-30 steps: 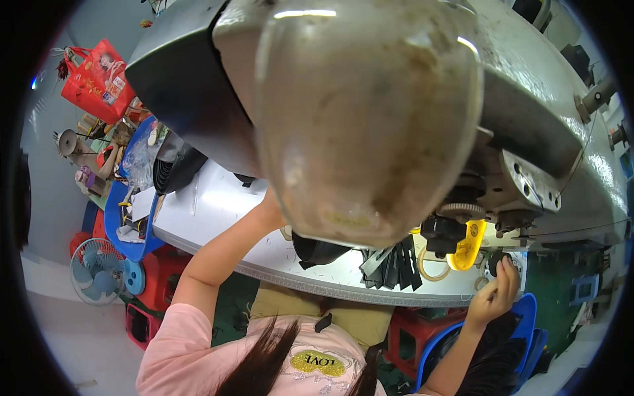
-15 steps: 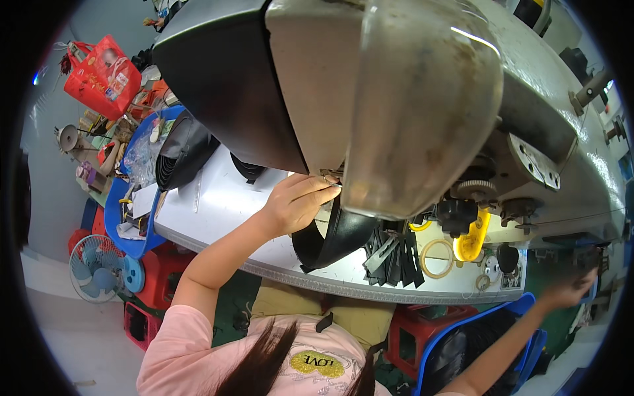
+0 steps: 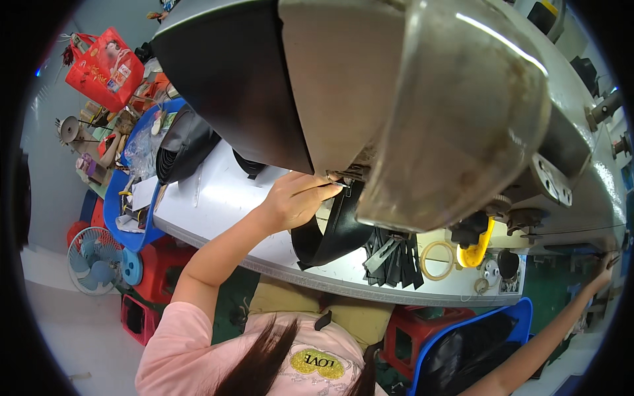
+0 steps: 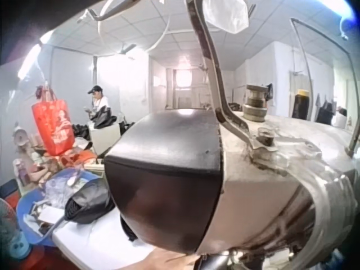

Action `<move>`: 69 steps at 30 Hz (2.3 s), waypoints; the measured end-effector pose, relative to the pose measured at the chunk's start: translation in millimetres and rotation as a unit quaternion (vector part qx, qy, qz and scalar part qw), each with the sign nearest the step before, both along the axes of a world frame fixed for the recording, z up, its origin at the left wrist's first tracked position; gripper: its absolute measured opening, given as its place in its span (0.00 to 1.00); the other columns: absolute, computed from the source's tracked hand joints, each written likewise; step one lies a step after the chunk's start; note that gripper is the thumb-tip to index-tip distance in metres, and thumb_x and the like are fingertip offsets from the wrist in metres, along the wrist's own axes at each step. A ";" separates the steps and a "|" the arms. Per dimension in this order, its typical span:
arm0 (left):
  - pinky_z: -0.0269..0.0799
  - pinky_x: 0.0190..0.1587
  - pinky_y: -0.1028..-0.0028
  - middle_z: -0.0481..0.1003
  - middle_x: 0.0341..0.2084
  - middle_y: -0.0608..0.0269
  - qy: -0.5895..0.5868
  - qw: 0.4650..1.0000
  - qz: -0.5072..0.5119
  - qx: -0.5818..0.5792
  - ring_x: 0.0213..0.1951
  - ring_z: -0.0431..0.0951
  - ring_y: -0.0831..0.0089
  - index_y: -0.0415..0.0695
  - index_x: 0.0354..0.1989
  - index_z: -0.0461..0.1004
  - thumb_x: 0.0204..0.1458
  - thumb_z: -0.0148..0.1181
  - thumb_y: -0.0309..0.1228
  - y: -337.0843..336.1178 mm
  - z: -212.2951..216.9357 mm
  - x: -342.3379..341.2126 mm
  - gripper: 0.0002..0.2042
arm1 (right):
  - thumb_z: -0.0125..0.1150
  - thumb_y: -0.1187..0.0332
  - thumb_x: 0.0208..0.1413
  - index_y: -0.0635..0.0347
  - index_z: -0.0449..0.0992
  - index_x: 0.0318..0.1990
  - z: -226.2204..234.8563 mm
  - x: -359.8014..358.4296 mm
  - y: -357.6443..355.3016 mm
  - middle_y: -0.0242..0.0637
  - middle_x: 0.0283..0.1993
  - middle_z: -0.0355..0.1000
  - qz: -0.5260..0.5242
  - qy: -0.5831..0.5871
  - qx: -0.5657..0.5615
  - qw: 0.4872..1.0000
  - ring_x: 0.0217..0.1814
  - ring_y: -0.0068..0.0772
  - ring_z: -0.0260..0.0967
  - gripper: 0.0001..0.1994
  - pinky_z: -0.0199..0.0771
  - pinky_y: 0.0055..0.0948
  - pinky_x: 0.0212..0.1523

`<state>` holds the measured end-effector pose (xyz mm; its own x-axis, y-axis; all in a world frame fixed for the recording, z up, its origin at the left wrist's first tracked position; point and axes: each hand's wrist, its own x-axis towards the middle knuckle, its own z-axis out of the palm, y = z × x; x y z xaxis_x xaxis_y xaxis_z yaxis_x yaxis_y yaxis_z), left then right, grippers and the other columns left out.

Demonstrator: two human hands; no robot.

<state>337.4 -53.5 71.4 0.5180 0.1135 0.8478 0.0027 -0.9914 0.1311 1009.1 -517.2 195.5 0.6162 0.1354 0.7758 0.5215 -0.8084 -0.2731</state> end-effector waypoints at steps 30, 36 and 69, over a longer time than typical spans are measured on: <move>0.73 0.38 0.76 0.75 0.31 0.61 -0.001 0.631 -0.030 -0.775 0.34 0.76 0.74 0.40 0.37 0.72 0.45 0.56 0.20 -37.1 -12.6 -91.1 0.09 | 0.69 0.73 0.37 0.62 0.68 0.32 -150.7 -565.9 335.8 0.40 0.29 0.65 0.638 0.117 -0.002 0.761 0.24 0.38 0.65 0.15 0.65 0.30 0.21; 0.72 0.38 0.77 0.75 0.31 0.60 0.059 0.858 -0.032 -0.510 0.33 0.76 0.75 0.37 0.35 0.73 0.43 0.59 0.21 -34.0 -2.3 -91.0 0.09 | 0.70 0.72 0.37 0.62 0.69 0.29 -153.7 -574.9 345.0 0.39 0.25 0.64 0.625 0.101 0.073 0.771 0.21 0.38 0.64 0.14 0.65 0.30 0.20; 0.70 0.39 0.76 0.74 0.31 0.59 -0.108 0.900 0.111 -0.408 0.34 0.74 0.74 0.37 0.33 0.74 0.44 0.57 0.20 -4.2 53.9 -118.9 0.07 | 0.69 0.76 0.40 0.63 0.69 0.29 -155.7 -563.5 331.2 0.38 0.24 0.65 0.614 0.176 0.103 0.763 0.19 0.29 0.62 0.12 0.60 0.20 0.15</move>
<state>218.4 -57.7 125.4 0.2384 0.8237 0.5144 0.0755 -0.5438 0.8358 445.6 -186.0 39.8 0.2978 0.6757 0.6744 0.7168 0.3083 -0.6254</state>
